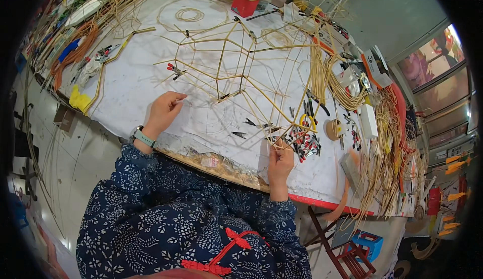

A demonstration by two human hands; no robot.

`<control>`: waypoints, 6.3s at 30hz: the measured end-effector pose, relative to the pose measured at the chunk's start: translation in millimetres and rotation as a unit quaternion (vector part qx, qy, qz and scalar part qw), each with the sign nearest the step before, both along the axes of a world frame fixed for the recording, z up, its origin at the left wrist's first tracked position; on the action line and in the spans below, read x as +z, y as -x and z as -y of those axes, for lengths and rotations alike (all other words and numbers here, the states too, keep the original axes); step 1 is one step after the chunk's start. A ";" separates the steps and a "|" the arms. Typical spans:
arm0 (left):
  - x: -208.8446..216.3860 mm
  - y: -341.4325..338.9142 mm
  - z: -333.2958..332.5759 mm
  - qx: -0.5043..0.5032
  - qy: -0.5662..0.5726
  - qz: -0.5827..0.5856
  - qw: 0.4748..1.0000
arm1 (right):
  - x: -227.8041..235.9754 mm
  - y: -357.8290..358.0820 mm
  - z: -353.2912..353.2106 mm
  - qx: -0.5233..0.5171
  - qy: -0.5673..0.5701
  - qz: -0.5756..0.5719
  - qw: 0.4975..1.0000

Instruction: Assembling a bamboo frame for a lantern or decoration using bamboo sticks and glue.

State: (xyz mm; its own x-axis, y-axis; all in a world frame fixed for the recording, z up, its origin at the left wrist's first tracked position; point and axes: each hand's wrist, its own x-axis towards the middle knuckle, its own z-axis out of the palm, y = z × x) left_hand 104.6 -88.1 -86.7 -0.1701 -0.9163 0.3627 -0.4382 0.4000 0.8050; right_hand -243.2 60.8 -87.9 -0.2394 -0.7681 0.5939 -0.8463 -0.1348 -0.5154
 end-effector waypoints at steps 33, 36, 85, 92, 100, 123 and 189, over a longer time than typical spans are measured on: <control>123.3 92.4 -12.8 -0.237 -0.213 -0.381 0.868 | 159.4 16.2 18.1 0.081 0.118 0.134 0.980; 127.5 97.0 -18.9 -0.242 -0.211 -0.366 0.874 | 162.9 23.2 19.0 0.059 0.106 0.155 0.981; 65.0 102.9 -32.7 -0.097 0.053 -0.153 0.982 | 73.3 29.4 -2.6 0.117 0.027 0.132 0.984; 73.9 101.4 -33.6 -0.103 0.056 -0.144 0.983 | 74.7 26.3 -1.7 0.096 0.013 0.189 0.977; 104.6 100.3 -30.7 -0.132 0.051 -0.156 0.978 | 124.8 14.2 -4.4 0.133 0.073 0.251 0.956; 128.6 79.2 -24.6 -0.123 0.087 -0.194 0.969 | 109.4 32.9 -19.5 0.092 -0.009 0.265 0.960; 102.4 128.9 -23.8 -0.174 0.009 -0.206 0.963 | 183.7 -68.7 36.2 0.217 -0.111 -0.366 0.898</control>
